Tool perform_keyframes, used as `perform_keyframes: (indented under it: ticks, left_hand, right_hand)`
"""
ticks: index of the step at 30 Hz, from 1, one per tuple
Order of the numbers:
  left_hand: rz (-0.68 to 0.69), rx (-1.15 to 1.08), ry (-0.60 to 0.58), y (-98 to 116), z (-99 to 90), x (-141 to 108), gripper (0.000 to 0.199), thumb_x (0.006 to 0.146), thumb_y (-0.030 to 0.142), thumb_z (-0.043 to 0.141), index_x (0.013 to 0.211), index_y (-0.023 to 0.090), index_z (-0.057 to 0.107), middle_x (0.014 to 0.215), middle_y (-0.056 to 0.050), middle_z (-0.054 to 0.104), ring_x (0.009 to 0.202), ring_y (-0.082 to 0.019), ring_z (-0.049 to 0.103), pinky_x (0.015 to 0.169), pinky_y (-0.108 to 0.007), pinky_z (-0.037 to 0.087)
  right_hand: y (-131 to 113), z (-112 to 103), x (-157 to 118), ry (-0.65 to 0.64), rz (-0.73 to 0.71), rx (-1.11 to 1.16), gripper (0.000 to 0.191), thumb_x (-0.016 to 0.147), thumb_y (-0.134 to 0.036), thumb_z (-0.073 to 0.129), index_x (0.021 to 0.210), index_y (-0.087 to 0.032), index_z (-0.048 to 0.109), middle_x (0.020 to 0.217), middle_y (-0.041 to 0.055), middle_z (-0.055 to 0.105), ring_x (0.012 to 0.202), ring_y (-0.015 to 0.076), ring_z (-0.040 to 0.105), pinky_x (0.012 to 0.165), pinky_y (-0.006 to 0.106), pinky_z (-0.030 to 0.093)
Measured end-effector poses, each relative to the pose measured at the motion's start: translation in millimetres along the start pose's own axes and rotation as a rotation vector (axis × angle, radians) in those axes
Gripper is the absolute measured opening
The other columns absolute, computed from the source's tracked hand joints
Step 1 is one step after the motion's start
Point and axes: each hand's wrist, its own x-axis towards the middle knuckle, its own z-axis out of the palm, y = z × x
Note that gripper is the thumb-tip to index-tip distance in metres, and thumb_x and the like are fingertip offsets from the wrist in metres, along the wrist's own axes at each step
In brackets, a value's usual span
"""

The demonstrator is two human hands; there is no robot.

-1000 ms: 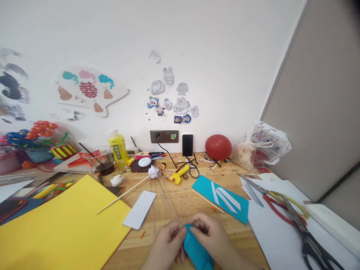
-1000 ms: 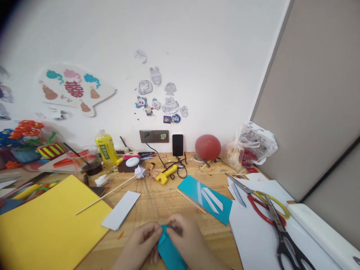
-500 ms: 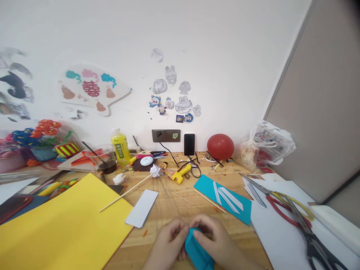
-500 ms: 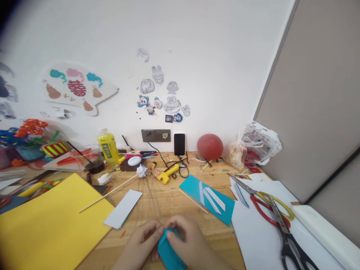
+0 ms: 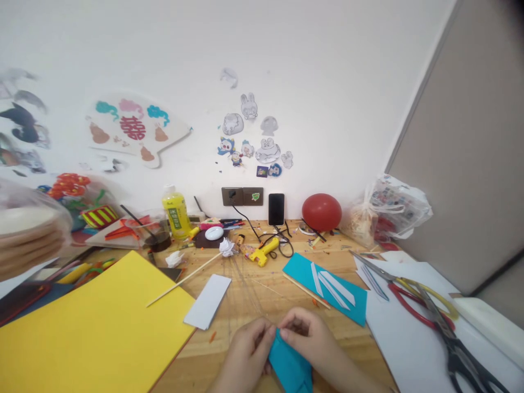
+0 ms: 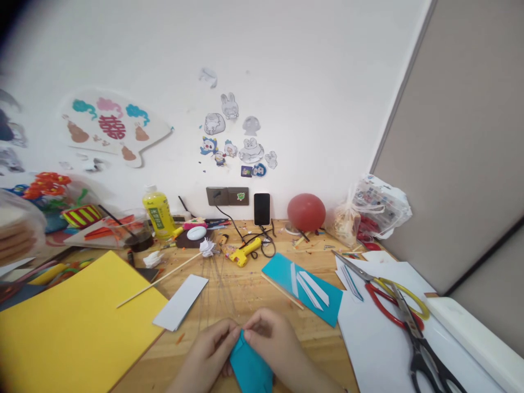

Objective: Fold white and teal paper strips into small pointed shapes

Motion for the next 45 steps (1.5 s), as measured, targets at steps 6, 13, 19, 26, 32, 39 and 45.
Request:
perform_keyframes:
  ticks: [6, 13, 19, 26, 32, 39, 45]
  left_hand:
    - [-0.009, 0.0, 0.006, 1.8, 0.5, -0.1, 0.032, 0.077, 0.045, 0.04, 0.059, 0.019, 0.043, 0.05, 0.006, 0.041, 0.046, -0.011, 0.048, 0.044, -0.02, 0.036]
    - [-0.004, -0.002, -0.011, 0.8, 1.3, -0.9, 0.032, 0.078, 0.045, 0.039, 0.06, 0.018, 0.044, 0.051, 0.006, 0.042, 0.046, -0.011, 0.047, 0.044, -0.02, 0.036]
    - [-0.009, 0.047, -0.011, 1.9, 1.6, -0.5, 0.031, 0.078, 0.043, 0.038, 0.06, 0.019, 0.043, 0.051, 0.006, 0.039, 0.048, -0.012, 0.046, 0.045, -0.021, 0.035]
    - [0.04, 0.115, -0.009, 3.9, 1.1, -0.2, 0.022, 0.076, 0.034, 0.041, 0.062, 0.018, 0.046, 0.053, 0.005, 0.042, 0.049, -0.012, 0.044, 0.047, -0.021, 0.034]
    - [0.056, 0.085, 0.068, 4.1, -1.9, -0.2, 0.027, 0.077, 0.038, 0.041, 0.059, 0.019, 0.045, 0.053, 0.005, 0.042, 0.051, -0.012, 0.044, 0.048, -0.021, 0.034]
    - [0.083, 0.148, 0.075, 3.8, -1.9, 1.3, 0.023, 0.077, 0.033, 0.043, 0.06, 0.018, 0.048, 0.054, 0.003, 0.044, 0.055, -0.013, 0.045, 0.052, -0.021, 0.034]
    - [0.074, 0.17, 0.087, 6.3, -1.9, -0.4, 0.027, 0.078, 0.036, 0.041, 0.058, 0.018, 0.047, 0.054, 0.003, 0.045, 0.056, -0.014, 0.046, 0.053, -0.022, 0.034]
  right_hand:
    - [2.2, -0.1, 0.7, 0.007, 0.022, 0.055, 0.022, 0.063, -0.036, 0.063, 0.064, -0.016, 0.054, 0.059, -0.0014, 0.054, 0.059, 0.0135, 0.052, 0.056, 0.024, 0.04]
    - [1.8, 0.6, 0.7, 0.013, 0.053, 0.075, 0.021, 0.058, -0.033, 0.066, 0.065, -0.016, 0.055, 0.057, -0.0025, 0.054, 0.058, 0.0139, 0.052, 0.055, 0.024, 0.04]
    - [-0.9, 2.1, 1.1, 0.02, 0.071, 0.045, 0.013, 0.058, -0.024, 0.063, 0.064, -0.016, 0.054, 0.058, -0.0021, 0.055, 0.059, 0.014, 0.053, 0.056, 0.024, 0.04]
    - [3.2, 3.5, 0.4, 0.035, 0.05, 0.051, 0.015, 0.058, -0.022, 0.064, 0.067, -0.016, 0.053, 0.056, -0.0043, 0.051, 0.055, 0.0117, 0.051, 0.052, 0.021, 0.038]
    - [1.1, -1.2, 0.3, -0.026, -0.015, 0.099, 0.018, 0.063, -0.024, 0.063, 0.076, -0.016, 0.055, 0.06, -0.003, 0.054, 0.058, 0.0121, 0.053, 0.055, 0.022, 0.039]
    - [2.8, -3.1, 2.1, 0.003, 0.009, 0.027, 0.017, 0.061, -0.019, 0.061, 0.077, -0.016, 0.055, 0.056, -0.0044, 0.052, 0.053, 0.0109, 0.05, 0.05, 0.021, 0.038]
    - [4.0, 0.9, 1.6, 0.028, 0.032, 0.037, 0.017, 0.062, -0.02, 0.06, 0.077, -0.017, 0.054, 0.058, -0.0036, 0.053, 0.056, 0.0128, 0.052, 0.052, 0.023, 0.039]
